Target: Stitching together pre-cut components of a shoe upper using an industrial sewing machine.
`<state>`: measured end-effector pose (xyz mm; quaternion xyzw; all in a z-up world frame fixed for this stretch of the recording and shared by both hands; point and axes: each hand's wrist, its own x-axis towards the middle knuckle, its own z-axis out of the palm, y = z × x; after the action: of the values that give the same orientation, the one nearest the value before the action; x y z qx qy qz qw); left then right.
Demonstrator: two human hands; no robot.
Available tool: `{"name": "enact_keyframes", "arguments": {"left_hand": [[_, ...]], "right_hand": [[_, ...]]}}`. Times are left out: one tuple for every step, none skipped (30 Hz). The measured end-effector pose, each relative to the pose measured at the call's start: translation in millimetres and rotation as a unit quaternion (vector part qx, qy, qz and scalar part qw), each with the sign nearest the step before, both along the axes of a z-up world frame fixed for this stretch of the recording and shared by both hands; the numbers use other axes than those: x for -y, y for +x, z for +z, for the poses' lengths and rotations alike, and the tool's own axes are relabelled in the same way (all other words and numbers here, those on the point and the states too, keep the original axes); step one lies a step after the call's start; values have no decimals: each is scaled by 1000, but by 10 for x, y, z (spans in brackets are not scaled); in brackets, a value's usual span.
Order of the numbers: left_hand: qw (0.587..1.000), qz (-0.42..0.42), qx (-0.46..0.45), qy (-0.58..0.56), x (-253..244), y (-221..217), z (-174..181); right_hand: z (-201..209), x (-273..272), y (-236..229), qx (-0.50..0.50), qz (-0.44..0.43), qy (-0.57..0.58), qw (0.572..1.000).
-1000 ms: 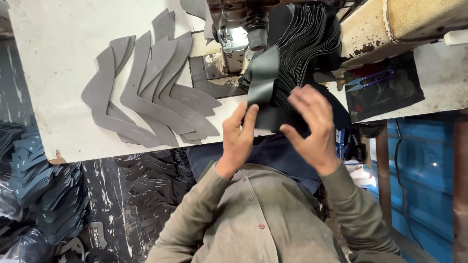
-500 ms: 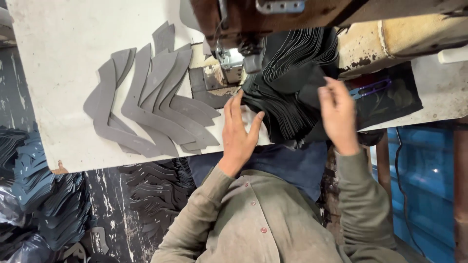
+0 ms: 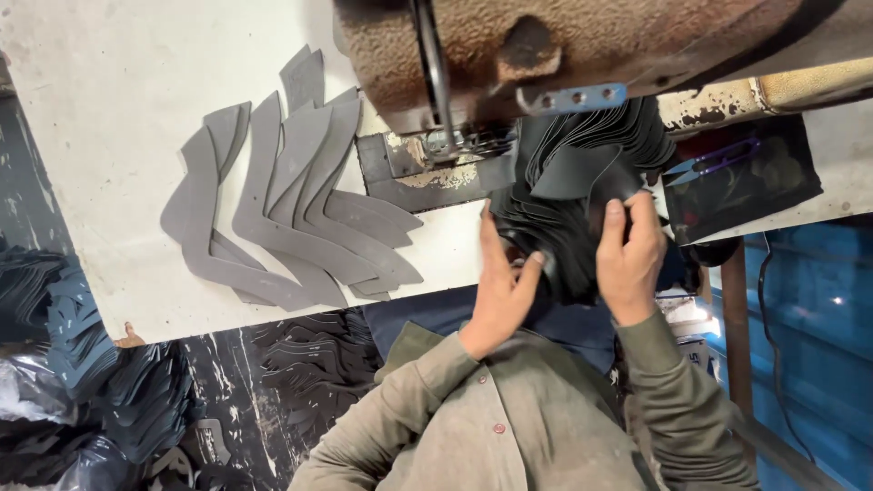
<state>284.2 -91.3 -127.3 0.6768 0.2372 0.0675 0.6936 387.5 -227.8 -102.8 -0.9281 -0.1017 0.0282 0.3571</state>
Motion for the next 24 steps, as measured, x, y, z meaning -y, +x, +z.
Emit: {"name": "enact_keyframes", "arguments": {"left_hand": [[1000,0,0,-2,-24,-13,40],[999,-2,-15,-49,-38,-14,78],[995,-5,-29,-96,-51,-13,119],[995,-4,-26,-97,-55,-7,82],[997,-4,-9,-73,-57,1,46],[999,-2,5,-49,-61,-14,13],[999,0,5,-49,-79,9,-9],[1000,-3,28,6,-93,13,-30],[997,-6,52,60,-102,16,-50],[997,-6,51,60,-144,20,-28],[998,-18,41,37,-187,25,-3],[999,-30,32,14,-239,43,20],[999,-30,33,16,-253,39,36],[998,-39,8,-50,-260,31,51],[992,-48,-16,-115,-269,25,65],[992,-46,-16,-114,-246,-4,28],[993,-31,-24,-113,-222,-29,-10],[993,-16,-32,-111,-193,-49,-50],[993,-14,-31,-111,-160,-94,-124],[998,-1,-17,-65,-135,-141,-199],[1000,11,-2,-18,-111,-186,-273],[1000,10,-2,-17,-80,-195,-311],[999,2,12,48,-50,-206,-350],[993,-6,25,112,-14,-228,-390]], "right_hand": [[47,6,19,0,0,-2,1000],[96,17,52,-21,2,0,1000],[147,31,87,-41,4,3,999],[145,19,45,-38,5,2,999],[144,8,3,1,29,-22,999],[138,-6,-56,37,54,-45,997],[161,-71,-77,37,56,-45,997],[183,-128,-121,66,75,-56,993],[206,-182,-165,95,94,-67,989],[189,-183,-184,94,94,-67,989],[176,-185,-203,98,98,-73,988],[160,-197,-207,103,102,-77,986],[175,-250,-232,104,102,-76,986],[191,-298,-257,113,114,-78,984],[206,-347,-281,122,125,-80,981],[211,-420,-293,122,127,-79,981],[215,-494,-301,134,136,-86,978],[219,-563,-304,145,145,-93,974],[213,-589,-317,145,147,-93,974],[204,-621,-336,150,158,-96,971],[196,-653,-351,155,168,-98,969],[181,-616,-343,155,167,-98,969],[165,-581,-335,154,169,-93,969],[149,-542,-336,153,173,-88,969]]}}
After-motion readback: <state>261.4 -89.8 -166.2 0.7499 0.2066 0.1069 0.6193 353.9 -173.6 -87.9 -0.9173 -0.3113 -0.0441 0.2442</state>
